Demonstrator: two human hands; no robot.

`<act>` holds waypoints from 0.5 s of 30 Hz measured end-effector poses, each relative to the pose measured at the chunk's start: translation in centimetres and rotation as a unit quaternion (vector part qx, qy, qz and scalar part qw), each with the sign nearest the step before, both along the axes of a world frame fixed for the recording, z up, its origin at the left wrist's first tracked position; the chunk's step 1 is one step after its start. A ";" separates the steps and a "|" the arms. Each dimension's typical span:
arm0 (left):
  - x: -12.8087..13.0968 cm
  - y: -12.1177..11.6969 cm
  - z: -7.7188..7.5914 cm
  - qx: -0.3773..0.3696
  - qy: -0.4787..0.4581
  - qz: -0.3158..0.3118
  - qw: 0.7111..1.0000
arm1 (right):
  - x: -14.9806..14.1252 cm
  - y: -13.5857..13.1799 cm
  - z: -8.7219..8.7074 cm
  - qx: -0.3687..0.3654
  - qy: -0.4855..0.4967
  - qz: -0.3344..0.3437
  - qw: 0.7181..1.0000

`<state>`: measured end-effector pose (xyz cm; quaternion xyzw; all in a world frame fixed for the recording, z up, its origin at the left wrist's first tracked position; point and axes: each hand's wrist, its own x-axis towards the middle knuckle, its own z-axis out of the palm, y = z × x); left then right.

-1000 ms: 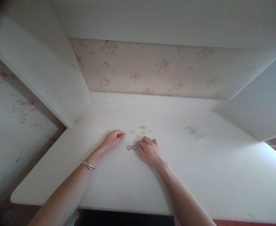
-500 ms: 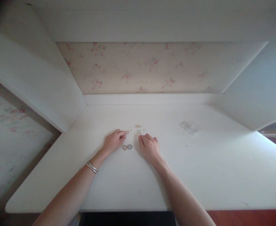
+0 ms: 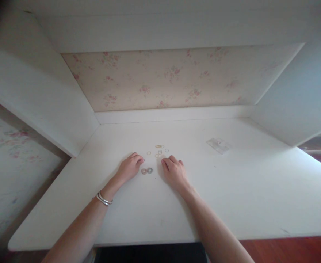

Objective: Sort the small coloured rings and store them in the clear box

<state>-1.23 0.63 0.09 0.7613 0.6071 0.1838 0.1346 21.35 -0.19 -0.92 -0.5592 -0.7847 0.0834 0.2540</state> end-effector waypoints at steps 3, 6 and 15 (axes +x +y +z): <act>0.1 -0.5 0.2 0.012 -0.029 -0.019 0.999 | 0.0 0.0 -0.2 0.007 0.004 0.001 1.000; 0.5 -1.2 0.8 0.023 -0.067 -0.051 0.996 | -0.1 0.0 -0.3 0.014 0.007 0.003 1.000; 2.0 -2.9 1.7 -0.001 -0.053 -0.132 0.990 | -0.1 -0.1 0.1 0.020 0.011 0.012 1.000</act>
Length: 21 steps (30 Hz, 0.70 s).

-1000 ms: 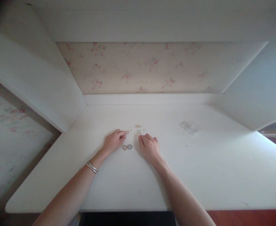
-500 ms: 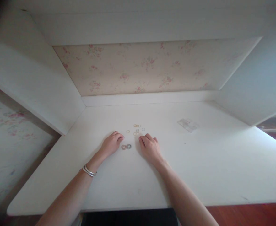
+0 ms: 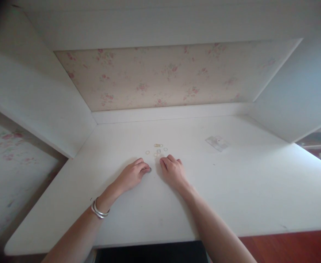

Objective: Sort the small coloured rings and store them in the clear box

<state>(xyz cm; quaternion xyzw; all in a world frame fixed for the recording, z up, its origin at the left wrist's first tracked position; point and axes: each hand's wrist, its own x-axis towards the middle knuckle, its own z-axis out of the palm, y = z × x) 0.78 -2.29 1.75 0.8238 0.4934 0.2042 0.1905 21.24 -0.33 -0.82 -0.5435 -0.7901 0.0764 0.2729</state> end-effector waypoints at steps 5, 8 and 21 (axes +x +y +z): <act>0.2 0.0 -0.5 0.011 0.017 0.003 1.000 | 0.0 0.0 0.0 0.003 -0.002 0.003 1.000; 0.1 0.1 -0.3 0.001 -0.009 0.012 1.000 | 0.0 0.0 0.0 -0.004 -0.003 0.001 1.000; -2.1 2.7 -1.5 -0.096 -0.215 0.180 0.955 | -0.9 2.7 0.2 -0.029 -0.115 -0.050 0.992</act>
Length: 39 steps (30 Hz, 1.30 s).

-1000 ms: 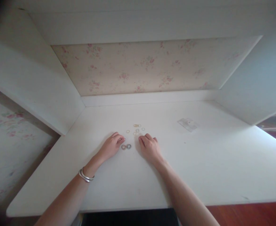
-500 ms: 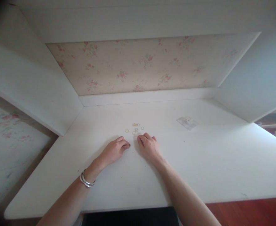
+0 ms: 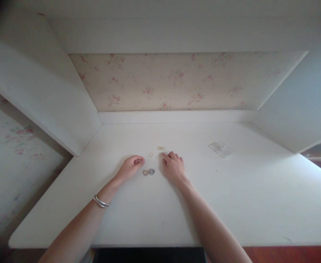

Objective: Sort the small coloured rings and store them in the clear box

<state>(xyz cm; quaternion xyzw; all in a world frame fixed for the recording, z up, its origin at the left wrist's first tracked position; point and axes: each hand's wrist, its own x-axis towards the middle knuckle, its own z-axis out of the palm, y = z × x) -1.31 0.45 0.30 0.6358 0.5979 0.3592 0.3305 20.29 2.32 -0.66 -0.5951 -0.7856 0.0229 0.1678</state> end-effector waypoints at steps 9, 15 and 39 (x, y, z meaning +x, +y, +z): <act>-0.4 0.0 0.3 -0.055 -0.096 0.015 0.994 | 0.2 0.3 -0.6 0.004 0.021 0.000 1.000; -0.4 -0.2 0.5 -0.059 -0.088 0.001 0.994 | 0.3 0.8 -1.2 0.011 0.055 0.012 0.998; -0.7 0.0 0.2 -0.061 -0.103 -0.001 0.993 | -0.4 -1.9 -0.6 0.078 0.258 0.058 0.961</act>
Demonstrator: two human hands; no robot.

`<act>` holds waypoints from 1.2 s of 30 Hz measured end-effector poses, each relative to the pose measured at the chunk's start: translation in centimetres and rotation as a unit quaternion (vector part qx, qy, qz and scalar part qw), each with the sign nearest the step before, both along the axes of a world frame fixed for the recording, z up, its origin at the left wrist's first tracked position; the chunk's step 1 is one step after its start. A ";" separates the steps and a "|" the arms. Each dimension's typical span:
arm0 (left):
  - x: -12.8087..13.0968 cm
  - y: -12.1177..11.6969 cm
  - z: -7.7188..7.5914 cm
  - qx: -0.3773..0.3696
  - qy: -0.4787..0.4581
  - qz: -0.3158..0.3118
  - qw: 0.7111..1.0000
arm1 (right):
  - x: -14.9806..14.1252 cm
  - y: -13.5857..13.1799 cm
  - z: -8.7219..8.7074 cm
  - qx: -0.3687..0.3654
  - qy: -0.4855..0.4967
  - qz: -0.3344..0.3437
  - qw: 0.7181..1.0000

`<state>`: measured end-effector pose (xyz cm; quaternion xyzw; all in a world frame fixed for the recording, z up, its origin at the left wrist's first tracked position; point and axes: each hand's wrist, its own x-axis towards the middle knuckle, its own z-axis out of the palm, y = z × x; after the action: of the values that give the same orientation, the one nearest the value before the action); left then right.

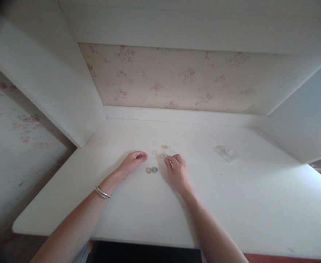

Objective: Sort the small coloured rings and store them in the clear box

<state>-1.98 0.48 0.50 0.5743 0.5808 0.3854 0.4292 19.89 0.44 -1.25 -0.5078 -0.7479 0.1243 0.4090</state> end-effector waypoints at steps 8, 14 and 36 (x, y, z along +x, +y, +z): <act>-0.1 0.1 0.0 0.005 -0.019 -0.003 1.000 | -3.0 -2.1 0.7 0.058 -0.149 0.123 0.979; -0.1 0.1 0.0 0.004 -0.021 -0.008 1.000 | -3.3 -2.1 1.0 0.059 -0.188 0.140 0.970; -0.2 0.2 -0.3 0.001 -0.013 -0.013 1.000 | 0.1 1.9 -0.6 -0.007 -0.130 -0.008 0.991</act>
<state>-2.16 0.66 0.24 0.5773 0.5673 0.3873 0.4414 20.00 2.38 -1.88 -0.5285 -0.7897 0.0590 0.3058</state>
